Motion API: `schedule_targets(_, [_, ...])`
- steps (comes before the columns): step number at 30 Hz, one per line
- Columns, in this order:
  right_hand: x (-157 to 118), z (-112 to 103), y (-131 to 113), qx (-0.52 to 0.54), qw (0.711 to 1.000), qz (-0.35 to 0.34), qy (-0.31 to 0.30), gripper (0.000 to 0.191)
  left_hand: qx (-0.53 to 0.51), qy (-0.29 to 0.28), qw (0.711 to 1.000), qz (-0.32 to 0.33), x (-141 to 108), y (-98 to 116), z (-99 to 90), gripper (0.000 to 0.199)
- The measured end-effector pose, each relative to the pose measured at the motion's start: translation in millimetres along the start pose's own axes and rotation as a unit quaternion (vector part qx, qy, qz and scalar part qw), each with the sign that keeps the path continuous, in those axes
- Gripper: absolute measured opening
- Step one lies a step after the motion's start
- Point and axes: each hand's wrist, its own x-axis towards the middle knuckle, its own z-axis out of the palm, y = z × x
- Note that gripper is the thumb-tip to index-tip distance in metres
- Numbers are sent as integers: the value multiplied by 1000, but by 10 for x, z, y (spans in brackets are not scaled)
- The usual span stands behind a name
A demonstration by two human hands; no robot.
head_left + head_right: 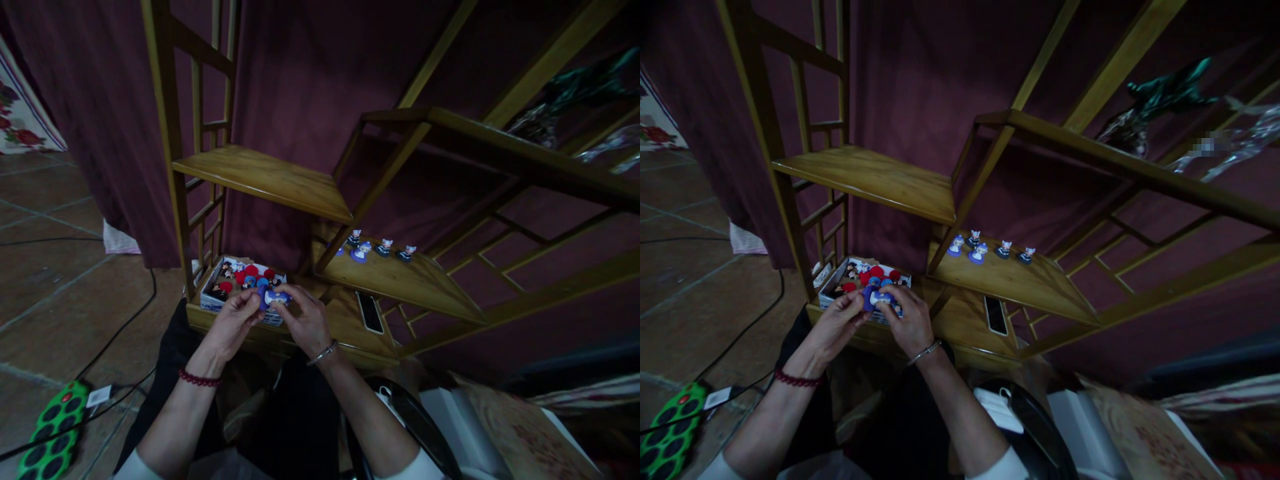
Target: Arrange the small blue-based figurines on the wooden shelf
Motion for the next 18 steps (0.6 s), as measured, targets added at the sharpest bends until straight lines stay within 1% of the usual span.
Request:
schedule_targets(5, [-13, 8, -9, -7, 1000, 26, 8, 18, 8, -3, 1000, 0, 8, -12, 16, 21])
schedule_targets(9, [-31, 10, -15, -2, 998, 65, 19, 19, 10, 11, 1000, -4, 16, -16, 35, 24])
schedule_targets(14, [-57, 11, -3, 8, 994, 103, 24, 20, 29, 10, 999, -11, 27, -28, 63, 26])
schedule_targets(18, [-70, 23, 16, 26, 990, 136, 31, 21, 26, 21, 999, -14, 38, -62, 70, 26])
